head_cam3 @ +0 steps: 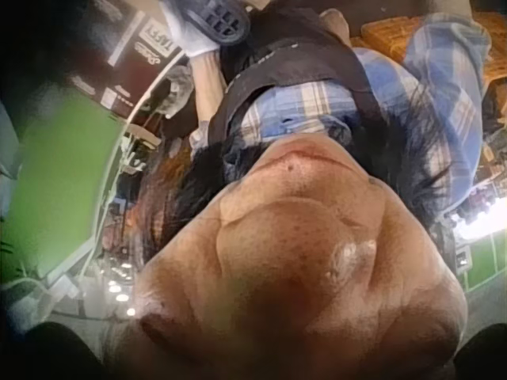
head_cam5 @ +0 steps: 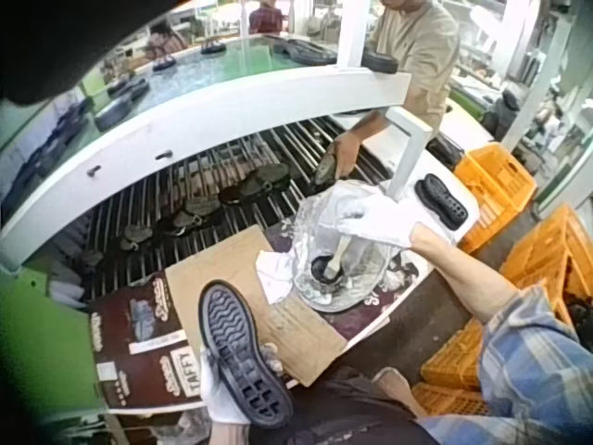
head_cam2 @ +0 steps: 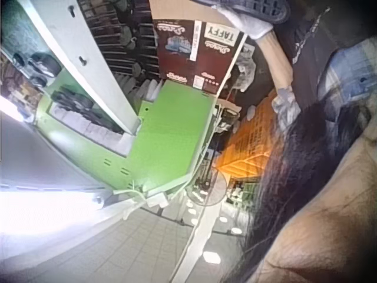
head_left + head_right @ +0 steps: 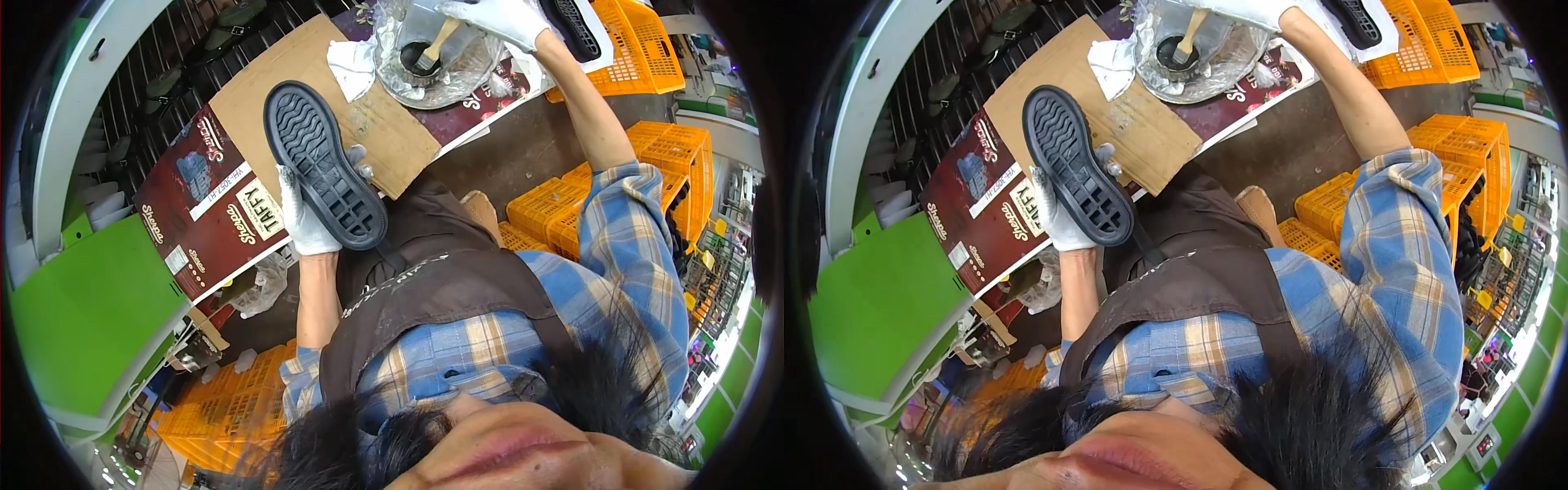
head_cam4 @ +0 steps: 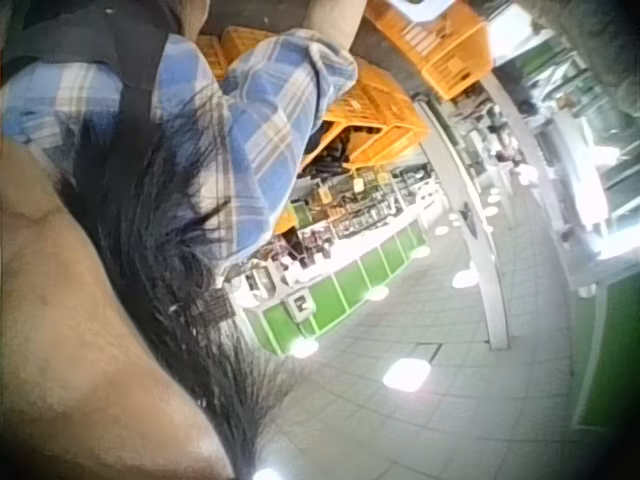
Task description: Applying adhesive to shoe soles and organizing shoe components in a factory.
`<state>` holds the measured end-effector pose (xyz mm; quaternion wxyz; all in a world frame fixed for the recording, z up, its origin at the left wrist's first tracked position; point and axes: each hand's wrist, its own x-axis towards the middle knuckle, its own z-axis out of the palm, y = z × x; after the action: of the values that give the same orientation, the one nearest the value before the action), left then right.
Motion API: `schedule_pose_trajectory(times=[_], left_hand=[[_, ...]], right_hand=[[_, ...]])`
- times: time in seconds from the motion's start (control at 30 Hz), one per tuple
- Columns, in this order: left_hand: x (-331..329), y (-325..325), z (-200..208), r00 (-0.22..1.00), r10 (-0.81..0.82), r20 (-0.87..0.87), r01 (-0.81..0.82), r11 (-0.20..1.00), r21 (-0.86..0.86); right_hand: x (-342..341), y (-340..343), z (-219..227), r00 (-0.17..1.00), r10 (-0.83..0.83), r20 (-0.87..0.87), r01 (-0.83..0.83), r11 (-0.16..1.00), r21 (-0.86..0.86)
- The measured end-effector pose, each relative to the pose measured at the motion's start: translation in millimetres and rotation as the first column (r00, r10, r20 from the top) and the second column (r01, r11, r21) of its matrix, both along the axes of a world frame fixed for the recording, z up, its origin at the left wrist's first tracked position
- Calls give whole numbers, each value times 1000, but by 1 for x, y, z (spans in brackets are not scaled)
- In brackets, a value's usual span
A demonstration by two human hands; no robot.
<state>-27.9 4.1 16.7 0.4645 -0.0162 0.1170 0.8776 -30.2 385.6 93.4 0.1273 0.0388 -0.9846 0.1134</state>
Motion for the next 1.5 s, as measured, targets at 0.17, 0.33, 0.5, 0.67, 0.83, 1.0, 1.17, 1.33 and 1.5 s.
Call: schedule_pose_trajectory(times=[0.17,0.33,0.5,0.67,0.83,1.0,1.17,1.33,1.5], left_hand=[[13,-8,-9,999,-19,-45,20,999,39],[40,-9,-17,995,34,-89,-31,999,37],[57,-18,-9,977,34,-210,-47,997,-56],[61,-20,-5,967,52,-251,-82,991,-110],[60,-14,-9,981,10,-192,-34,992,-122],[59,-4,-15,983,15,-181,-38,992,-124],[50,6,-15,987,-29,-158,17,997,-80],[38,29,-23,983,-86,-162,71,993,-96],[31,44,-33,977,-122,-172,100,986,-133]], right_hand=[[9,-22,0,933,17,360,163,870,-465],[21,-34,-5,884,225,409,17,860,-510],[20,-43,-13,902,150,404,57,887,-458],[26,-35,-30,972,-25,232,131,879,-459],[23,-59,-57,958,-268,98,283,934,-217],[31,-70,-65,934,-357,21,341,874,-346],[55,-73,-61,917,-398,34,215,419,-882],[82,-94,-91,847,-496,-191,-42,297,-954],[103,-98,-123,833,-510,-216,155,590,-792]])
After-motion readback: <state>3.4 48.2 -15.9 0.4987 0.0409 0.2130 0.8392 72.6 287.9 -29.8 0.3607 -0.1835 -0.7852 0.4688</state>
